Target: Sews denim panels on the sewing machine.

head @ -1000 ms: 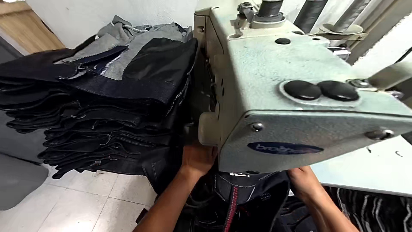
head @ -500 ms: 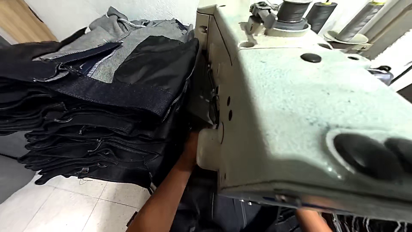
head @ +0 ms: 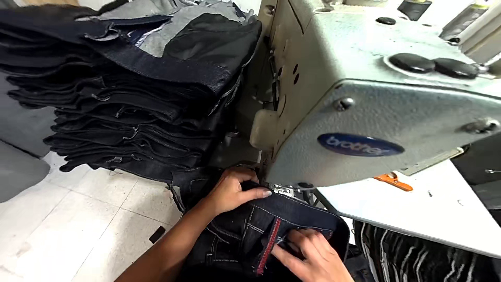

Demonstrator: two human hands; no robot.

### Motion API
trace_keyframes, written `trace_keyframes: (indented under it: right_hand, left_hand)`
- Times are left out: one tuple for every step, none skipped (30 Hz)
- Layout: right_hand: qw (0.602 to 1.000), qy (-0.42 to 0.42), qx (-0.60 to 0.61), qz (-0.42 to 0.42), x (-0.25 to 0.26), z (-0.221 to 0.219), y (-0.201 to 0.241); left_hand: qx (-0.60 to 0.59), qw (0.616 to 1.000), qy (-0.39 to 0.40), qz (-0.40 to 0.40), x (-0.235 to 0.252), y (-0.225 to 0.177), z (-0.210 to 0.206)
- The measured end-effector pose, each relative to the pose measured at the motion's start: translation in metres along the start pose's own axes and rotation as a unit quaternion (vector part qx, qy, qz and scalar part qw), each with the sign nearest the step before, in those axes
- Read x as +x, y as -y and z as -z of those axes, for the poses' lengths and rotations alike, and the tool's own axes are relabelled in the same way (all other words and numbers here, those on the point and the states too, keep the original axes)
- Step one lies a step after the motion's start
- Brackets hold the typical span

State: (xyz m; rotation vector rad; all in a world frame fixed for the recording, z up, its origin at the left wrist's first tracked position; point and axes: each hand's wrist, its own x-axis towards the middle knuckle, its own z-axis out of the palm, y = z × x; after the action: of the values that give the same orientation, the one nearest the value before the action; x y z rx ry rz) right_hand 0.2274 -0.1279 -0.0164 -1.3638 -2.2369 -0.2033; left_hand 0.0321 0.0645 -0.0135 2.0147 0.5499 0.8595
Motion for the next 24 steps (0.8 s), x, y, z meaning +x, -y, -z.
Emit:
trace_keyframes:
  right_hand:
    - [1.0, -0.01, -0.014, 0.001, 0.003, -0.004, 0.001]
    - [0.999, -0.03, -0.025, -0.003, 0.008, -0.006, 0.001]
    - [0.998, -0.059, -0.036, -0.013, 0.012, -0.006, -0.001]
    - [0.994, -0.094, -0.046, -0.023, 0.015, -0.005, -0.003]
    - [0.989, -0.134, -0.06, -0.031, 0.017, -0.004, -0.008]
    - [0.981, -0.172, -0.075, -0.039, 0.019, -0.003, -0.014]
    - [0.974, -0.204, -0.088, -0.049, 0.021, -0.001, -0.02]
    - [0.968, -0.222, -0.1, -0.06, 0.024, 0.002, -0.024]
    - [0.966, -0.223, -0.107, -0.07, 0.027, 0.006, -0.027]
    - [0.968, -0.214, -0.11, -0.074, 0.031, 0.009, -0.03]
    - [0.97, -0.204, -0.11, -0.068, 0.035, 0.011, -0.031]
    - [0.973, -0.197, -0.104, -0.06, 0.04, 0.011, -0.031]
    - [0.976, -0.19, -0.094, -0.056, 0.044, 0.01, -0.03]
    - [0.978, -0.185, -0.076, -0.06, 0.048, 0.01, -0.026]
    - [0.98, -0.179, -0.051, -0.07, 0.052, 0.01, -0.022]
    - [0.981, -0.174, -0.018, -0.088, 0.055, 0.01, -0.018]
    - [0.979, -0.168, 0.025, -0.113, 0.058, 0.011, -0.016]
    - [0.975, -0.158, 0.072, -0.14, 0.059, 0.011, -0.014]
    - [0.969, -0.14, 0.116, -0.169, 0.059, 0.011, -0.014]
    - [0.962, -0.12, 0.151, -0.196, 0.059, 0.012, -0.015]
    - [0.954, -0.104, 0.179, -0.216, 0.06, 0.012, -0.017]
    - [0.948, -0.094, 0.2, -0.229, 0.06, 0.013, -0.019]
    - [0.945, -0.09, 0.21, -0.234, 0.06, 0.013, -0.021]
    - [0.947, -0.093, 0.203, -0.233, 0.06, 0.013, -0.024]
  left_hand:
    - [-0.001, 1.0, 0.003, 0.009, 0.0, -0.002, 0.0]
    - [-0.005, 1.0, 0.006, 0.017, 0.001, -0.005, 0.001]
    - [-0.007, 1.0, 0.009, 0.025, 0.001, -0.007, 0.001]
    - [-0.006, 0.999, 0.012, 0.031, 0.001, -0.008, 0.002]
    - [0.0, 0.999, 0.016, 0.038, 0.001, -0.01, 0.003]
    - [0.007, 0.999, 0.02, 0.043, 0.001, -0.012, 0.004]
    - [0.014, 0.999, 0.024, 0.047, 0.001, -0.014, 0.005]
    - [0.02, 0.998, 0.03, 0.05, 0.002, -0.015, 0.006]
    - [0.024, 0.998, 0.036, 0.051, 0.003, -0.015, 0.006]
    - [0.026, 0.998, 0.042, 0.05, 0.004, -0.014, 0.007]
    - [0.028, 0.997, 0.046, 0.048, 0.005, -0.013, 0.007]
    - [0.031, 0.997, 0.051, 0.046, 0.006, -0.012, 0.008]
    - [0.033, 0.997, 0.055, 0.045, 0.006, -0.011, 0.008]
    - [0.037, 0.997, 0.057, 0.042, 0.007, -0.012, 0.008]
    - [0.046, 0.997, 0.057, 0.036, 0.007, -0.012, 0.008]
    - [0.061, 0.996, 0.054, 0.031, 0.006, -0.013, 0.009]
    - [0.085, 0.995, 0.047, 0.025, 0.005, -0.015, 0.009]
    - [0.118, 0.992, 0.03, 0.019, 0.004, -0.017, 0.008]
    - [0.16, 0.987, 0.002, 0.012, 0.001, -0.021, 0.007]
    - [0.205, 0.978, -0.034, 0.005, -0.001, -0.025, 0.006]
    - [0.251, 0.965, -0.071, -0.005, -0.004, -0.031, 0.005]
    - [0.288, 0.952, -0.105, -0.013, -0.007, -0.038, 0.003]
    - [0.303, 0.945, -0.123, -0.008, -0.011, -0.048, 0.0]
    - [0.278, 0.954, -0.115, 0.013, -0.017, -0.06, -0.003]
